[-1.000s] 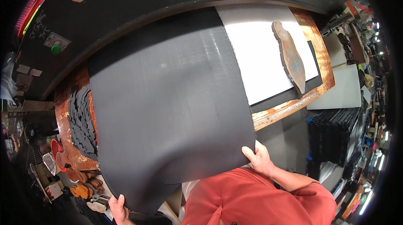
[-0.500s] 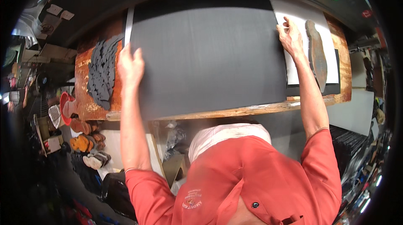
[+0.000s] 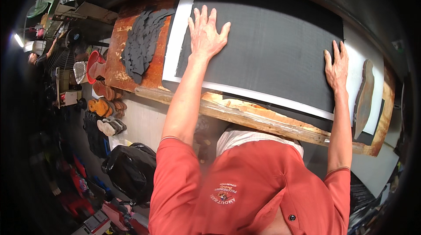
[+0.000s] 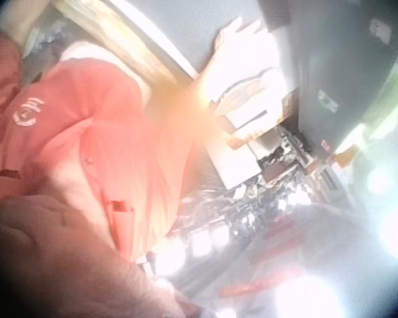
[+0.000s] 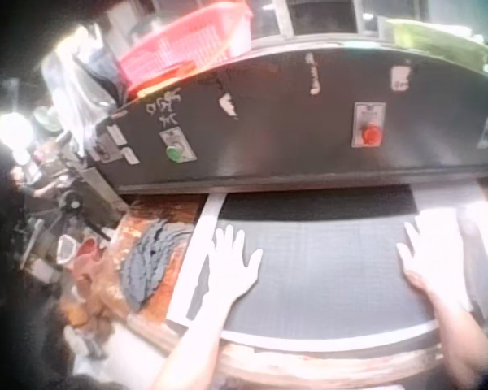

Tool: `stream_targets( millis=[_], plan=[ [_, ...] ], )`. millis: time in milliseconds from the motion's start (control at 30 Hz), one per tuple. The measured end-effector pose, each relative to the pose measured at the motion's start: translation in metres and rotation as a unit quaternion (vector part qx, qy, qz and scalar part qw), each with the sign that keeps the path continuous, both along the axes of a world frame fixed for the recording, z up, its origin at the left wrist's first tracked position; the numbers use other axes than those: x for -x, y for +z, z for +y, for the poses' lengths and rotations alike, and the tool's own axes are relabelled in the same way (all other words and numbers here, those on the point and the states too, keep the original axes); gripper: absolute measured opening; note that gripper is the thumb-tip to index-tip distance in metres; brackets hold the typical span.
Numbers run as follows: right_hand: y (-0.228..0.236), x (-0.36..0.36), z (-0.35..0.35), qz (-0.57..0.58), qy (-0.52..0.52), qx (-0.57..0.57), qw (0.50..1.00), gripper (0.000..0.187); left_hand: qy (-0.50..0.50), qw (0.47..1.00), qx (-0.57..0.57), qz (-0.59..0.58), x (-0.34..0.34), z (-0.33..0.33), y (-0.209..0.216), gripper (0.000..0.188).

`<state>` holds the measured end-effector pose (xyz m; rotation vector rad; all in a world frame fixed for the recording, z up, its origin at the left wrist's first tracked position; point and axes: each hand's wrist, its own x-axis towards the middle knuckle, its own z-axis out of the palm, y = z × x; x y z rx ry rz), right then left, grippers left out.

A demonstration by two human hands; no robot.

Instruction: The person feeds a sheet of black rubber through a roller machine, then peels off cut-out shapes and scrap pieces by hand. They gather the pieces, place them into a black plastic bag, tie the bag, and affix a label.

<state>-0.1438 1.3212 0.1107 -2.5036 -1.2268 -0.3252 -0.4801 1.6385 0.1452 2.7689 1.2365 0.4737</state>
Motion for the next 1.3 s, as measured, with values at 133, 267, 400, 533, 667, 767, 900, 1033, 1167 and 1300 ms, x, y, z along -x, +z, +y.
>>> stream_targets(
  millis=[133, 267, 400, 533, 667, 767, 900, 1033, 1167, 1300],
  plan=[
    [0.003, 0.001, 0.002, 0.027, -0.009, -0.049, 0.998, 0.057, -0.037, 0.998, -0.019, -0.039, -0.004, -0.004, 0.005, 0.068],
    [0.019, -0.013, -0.040, 0.068, 0.026, -0.070, 0.995, 0.060, -0.071, 0.997, -0.009, -0.027, 0.017, -0.050, 0.019, 0.066],
    [0.043, -0.036, -0.136, 0.011, -0.098, -0.009, 0.995, 0.076, -0.048, 0.999, 0.018, -0.003, 0.066, -0.095, 0.022, 0.066],
    [0.033, -0.036, -0.197, 0.089, -0.112, 0.065, 0.988, 0.091, -0.074, 0.996, -0.049, -0.023, 0.075, -0.097, 0.010, 0.064],
    [0.035, -0.036, -0.225, 0.150, -0.120, 0.052, 0.980, 0.098, -0.071, 0.996, -0.034, -0.041, 0.072, -0.094, 0.007, 0.067],
    [0.036, -0.040, -0.232, 0.165, -0.111, 0.065, 0.978, 0.103, -0.056, 0.997, -0.043, -0.028, 0.071, -0.095, 0.009, 0.068],
    [0.033, -0.049, -0.237, 0.176, -0.084, 0.054, 0.979, 0.103, -0.060, 0.997, -0.031, -0.028, 0.069, -0.096, 0.011, 0.068],
    [0.043, -0.051, -0.231, 0.197, -0.076, -0.004, 0.977, 0.091, -0.058, 0.997, -0.031, -0.029, 0.067, -0.095, 0.010, 0.068],
    [0.072, -0.017, -0.203, 0.456, -0.077, -0.189, 0.866, 0.091, -0.056, 0.998, -0.022, -0.037, 0.066, -0.097, 0.011, 0.068],
    [0.096, 0.059, -0.138, 0.448, 0.023, -0.255, 0.857, 0.102, -0.056, 0.998, -0.001, -0.039, 0.054, -0.103, 0.015, 0.069]
  ],
)
